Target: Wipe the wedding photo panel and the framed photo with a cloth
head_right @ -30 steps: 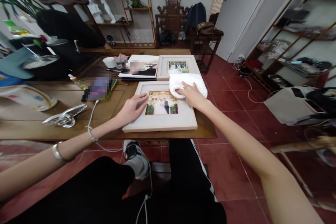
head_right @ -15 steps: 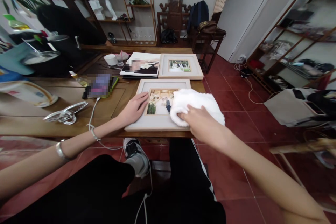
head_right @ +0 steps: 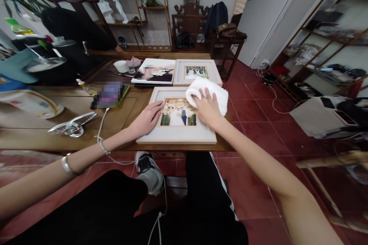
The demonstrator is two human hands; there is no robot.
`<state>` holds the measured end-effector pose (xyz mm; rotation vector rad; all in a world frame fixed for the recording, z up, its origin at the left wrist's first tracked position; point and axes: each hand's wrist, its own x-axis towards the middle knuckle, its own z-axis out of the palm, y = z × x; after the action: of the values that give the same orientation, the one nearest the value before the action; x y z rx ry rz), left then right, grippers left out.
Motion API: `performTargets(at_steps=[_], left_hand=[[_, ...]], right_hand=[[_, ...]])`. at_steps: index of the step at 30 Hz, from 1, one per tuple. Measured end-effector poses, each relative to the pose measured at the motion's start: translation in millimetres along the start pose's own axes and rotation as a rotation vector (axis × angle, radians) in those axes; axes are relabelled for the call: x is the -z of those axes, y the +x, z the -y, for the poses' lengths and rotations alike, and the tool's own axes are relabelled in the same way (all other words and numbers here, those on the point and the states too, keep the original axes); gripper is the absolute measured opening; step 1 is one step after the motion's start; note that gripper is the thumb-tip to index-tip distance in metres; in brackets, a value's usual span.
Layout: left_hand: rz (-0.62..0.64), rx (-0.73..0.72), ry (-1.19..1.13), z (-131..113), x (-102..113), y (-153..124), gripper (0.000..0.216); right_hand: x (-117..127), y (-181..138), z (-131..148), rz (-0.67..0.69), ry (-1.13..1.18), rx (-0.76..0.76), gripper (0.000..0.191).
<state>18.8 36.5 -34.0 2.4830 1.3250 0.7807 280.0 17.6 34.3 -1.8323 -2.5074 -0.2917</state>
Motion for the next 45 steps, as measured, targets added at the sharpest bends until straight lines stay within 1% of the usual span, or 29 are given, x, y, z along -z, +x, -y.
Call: performTargets(at_steps=[3,6,9,13,16,19,21,24,26,28,31,34,36,38,42,45], left_hand=[[0.001,0.015,-0.002,-1.0,0.4,-0.1,0.041],[-0.003,0.028,-0.004,-1.9,0.3,0.1,0.041],[-0.008,0.036,-0.007,-2.3,-0.2,0.4,0.041],[-0.004,0.043,-0.003,-1.8,-0.9,0.8,0.041],[0.012,0.040,0.016,-0.8,-1.2,0.9,0.044],[0.043,0.020,0.054,-0.1,-1.2,0.9,0.047],[0.065,0.005,0.080,-0.1,-0.8,0.9,0.048],[0.081,-0.004,0.100,-0.8,0.1,1.1,0.048],[0.089,-0.005,0.102,-1.4,0.8,1.2,0.048],[0.094,-0.004,0.101,-2.0,1.6,1.1,0.048],[0.090,-0.002,0.094,-2.4,2.3,0.8,0.048],[0.076,0.005,0.078,-2.4,2.1,0.6,0.047],[0.065,0.014,0.064,-2.6,1.6,0.6,0.047],[0.061,0.023,0.053,-2.8,1.1,0.8,0.047],[0.068,0.022,0.050,-3.5,1.3,1.1,0.048],[0.069,0.016,0.049,-3.4,1.6,0.9,0.048]], right_hand=[[-5.6,21.0,-5.2,0.016,-0.023,0.038,0.053],[-3.2,16.0,-5.4,0.060,-0.053,0.103,0.050],[8.7,-10.4,-0.1,0.123,-0.078,0.193,0.049],[36.8,-56.0,13.0,0.209,-0.054,0.298,0.052],[58.5,-82.3,22.9,0.280,-0.009,0.329,0.054],[66.7,-90.5,27.5,0.345,0.049,0.300,0.059],[59.3,-83.1,25.3,0.333,0.081,0.243,0.064],[32.6,-55.8,14.3,0.186,0.100,0.171,0.066],[13.0,-31.1,4.4,0.083,0.084,0.134,0.063],[-1.6,-5.7,-4.8,0.014,0.056,0.110,0.062],[-10.6,23.9,-13.2,-0.021,0.015,0.118,0.059],[-8.8,31.0,-13.5,0.025,-0.021,0.158,0.054],[-3.1,20.0,-9.3,0.071,-0.044,0.201,0.051],[7.4,-2.0,-2.0,0.117,-0.059,0.254,0.050],[42.7,-59.0,17.3,0.244,0.002,0.315,0.053],[66.8,-91.5,30.2,0.342,0.092,0.337,0.059]])
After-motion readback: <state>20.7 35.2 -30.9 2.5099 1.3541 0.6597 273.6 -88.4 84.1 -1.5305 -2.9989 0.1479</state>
